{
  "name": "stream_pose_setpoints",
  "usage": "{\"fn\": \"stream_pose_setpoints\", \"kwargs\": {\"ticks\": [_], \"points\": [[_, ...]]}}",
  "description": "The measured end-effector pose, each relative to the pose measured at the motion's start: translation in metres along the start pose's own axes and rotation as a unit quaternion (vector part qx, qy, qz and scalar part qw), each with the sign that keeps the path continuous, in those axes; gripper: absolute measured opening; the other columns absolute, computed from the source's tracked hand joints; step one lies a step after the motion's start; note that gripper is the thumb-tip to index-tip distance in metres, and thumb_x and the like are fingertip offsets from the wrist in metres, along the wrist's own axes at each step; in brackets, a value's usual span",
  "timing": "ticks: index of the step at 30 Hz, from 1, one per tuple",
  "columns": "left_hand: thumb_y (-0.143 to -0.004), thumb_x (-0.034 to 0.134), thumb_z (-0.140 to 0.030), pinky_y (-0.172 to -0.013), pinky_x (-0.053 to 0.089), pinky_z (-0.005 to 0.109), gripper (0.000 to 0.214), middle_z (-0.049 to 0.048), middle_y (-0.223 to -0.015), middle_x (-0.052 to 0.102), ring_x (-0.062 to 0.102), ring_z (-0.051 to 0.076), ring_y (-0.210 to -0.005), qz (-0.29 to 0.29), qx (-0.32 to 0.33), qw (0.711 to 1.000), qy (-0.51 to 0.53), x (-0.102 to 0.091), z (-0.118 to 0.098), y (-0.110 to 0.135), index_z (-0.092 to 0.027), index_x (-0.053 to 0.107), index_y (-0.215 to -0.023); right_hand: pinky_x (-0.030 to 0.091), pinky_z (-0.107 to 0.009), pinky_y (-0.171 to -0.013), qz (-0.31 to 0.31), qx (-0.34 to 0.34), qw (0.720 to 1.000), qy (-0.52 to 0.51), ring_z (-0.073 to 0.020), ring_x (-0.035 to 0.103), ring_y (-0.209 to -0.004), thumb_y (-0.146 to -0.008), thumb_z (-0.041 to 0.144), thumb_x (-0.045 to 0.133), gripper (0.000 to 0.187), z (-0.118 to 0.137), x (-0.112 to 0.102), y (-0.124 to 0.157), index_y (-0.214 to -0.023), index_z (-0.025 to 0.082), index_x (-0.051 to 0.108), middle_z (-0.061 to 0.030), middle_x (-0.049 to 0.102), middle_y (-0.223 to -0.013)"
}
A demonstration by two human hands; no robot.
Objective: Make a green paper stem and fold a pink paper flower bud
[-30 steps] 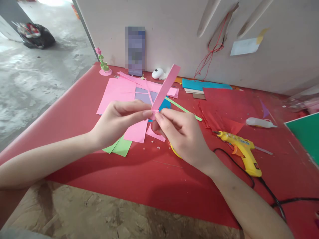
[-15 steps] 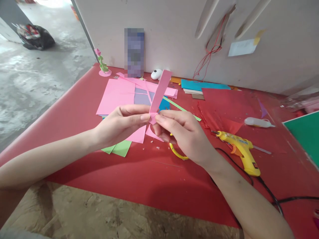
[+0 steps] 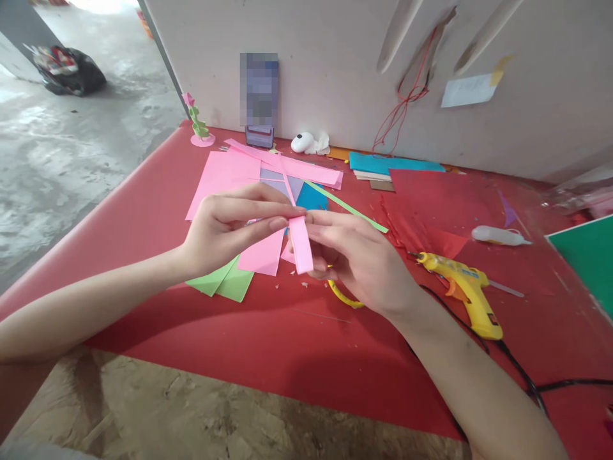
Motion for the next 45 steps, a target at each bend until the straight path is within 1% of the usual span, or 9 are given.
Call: {"fn": "stream_pose_setpoints", "kwargs": {"ticks": [7,11,16,21,26,30,33,37,45], "points": [[-0.082,0.064,-0.019,-0.075,0.052,0.024,0.02,0.0018,-0.089,0.066,0.061,0.011,-0.084,0.0,-0.005,1.0,0.019,0.002,-0.001,0.003,-0.028,0.074,-0.095,0.022,-0.019,-0.042,-0.021,-0.037,0.998,0.056,-0.0027,0.028,-0.045,-0.09,0.029,0.048,0.028,-0.002,-0.007,0.003,-0.067,0.014,0.053,0.0025,0.036,-0.056],[-0.085,0.06,-0.021,-0.071,0.053,0.023,0.017,-0.0012,-0.084,0.069,0.062,0.011,-0.086,-0.007,-0.075,0.995,0.063,0.005,-0.003,0.003,-0.028,0.075,-0.082,0.019,-0.021,-0.042,-0.059,-0.054,0.988,0.134,-0.0033,0.028,-0.047,-0.091,0.037,0.05,0.039,-0.001,-0.012,0.006,-0.061,0.013,0.053,0.0018,0.035,-0.053],[-0.081,0.065,-0.025,-0.067,0.053,0.024,0.013,-0.0039,-0.075,0.071,0.063,0.01,-0.072,-0.008,-0.188,0.976,0.114,0.007,0.0,0.004,-0.024,0.074,-0.072,0.025,-0.021,-0.046,-0.121,-0.107,0.963,0.217,-0.0021,0.033,-0.05,-0.089,0.031,0.056,0.025,0.008,-0.015,0.01,-0.069,0.016,0.059,0.0028,0.046,-0.059],[-0.079,0.068,-0.024,-0.076,0.056,0.023,0.009,-0.006,-0.073,0.071,0.068,0.011,-0.08,0.002,-0.218,0.957,0.19,0.009,0.003,0.005,-0.027,0.075,-0.075,0.032,-0.019,-0.045,-0.094,-0.141,0.938,0.303,-0.0035,0.042,-0.05,-0.09,0.029,0.053,0.023,0.016,-0.011,0.012,-0.07,0.017,0.058,0.0022,0.055,-0.061],[-0.078,0.068,-0.023,-0.076,0.057,0.026,0.007,-0.0039,-0.077,0.071,0.067,0.013,-0.08,-0.015,-0.211,0.965,0.152,0.008,0.002,0.006,-0.025,0.075,-0.075,0.032,-0.02,-0.046,-0.077,-0.141,0.931,0.327,-0.0046,0.041,-0.051,-0.09,0.026,0.05,0.022,0.016,-0.013,0.013,-0.071,0.018,0.056,0.0015,0.053,-0.062],[-0.079,0.067,-0.021,-0.077,0.056,0.024,0.007,-0.0006,-0.086,0.071,0.065,0.012,-0.084,-0.019,-0.133,0.987,0.086,0.006,-0.002,0.004,-0.022,0.074,-0.08,0.028,-0.02,-0.044,-0.084,-0.077,0.966,0.233,-0.0042,0.037,-0.051,-0.088,0.025,0.053,0.022,0.008,-0.018,0.012,-0.069,0.017,0.057,0.0014,0.048,-0.061],[-0.082,0.065,-0.02,-0.077,0.056,0.023,0.012,0.0017,-0.089,0.072,0.066,0.01,-0.083,-0.017,0.028,0.999,-0.015,0.003,-0.011,0.003,-0.021,0.073,-0.09,0.023,-0.02,-0.042,-0.084,-0.047,0.984,0.153,-0.0027,0.033,-0.048,-0.086,0.02,0.054,0.021,0.004,-0.016,0.011,-0.066,0.015,0.057,0.0023,0.044,-0.057],[-0.083,0.063,-0.02,-0.081,0.055,0.027,0.016,0.0061,-0.088,0.072,0.067,0.011,-0.082,-0.009,0.22,0.962,-0.164,0.001,-0.022,0.005,-0.013,0.07,-0.095,0.02,-0.018,-0.04,-0.091,0.01,0.996,0.015,-0.0017,0.033,-0.045,-0.079,0.013,0.055,0.018,0.0,-0.01,0.01,-0.061,0.014,0.056,0.0021,0.043,-0.055],[-0.082,0.063,-0.014,-0.093,0.051,0.032,0.009,0.0003,-0.077,0.069,0.064,0.007,-0.069,-0.016,0.279,0.938,-0.202,-0.001,-0.024,0.004,-0.017,0.07,-0.087,0.013,-0.019,-0.033,-0.037,0.111,0.983,-0.141,-0.0025,0.02,-0.036,-0.076,0.017,0.055,0.024,-0.007,0.003,0.004,-0.053,0.016,0.045,0.0054,0.027,-0.046]]}}
Point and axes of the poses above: each hand's wrist, its own y-axis away from the middle knuckle, its own x-axis out of the palm, z = x × y, the point moved 5 cm from there along -y, towards the middle knuckle
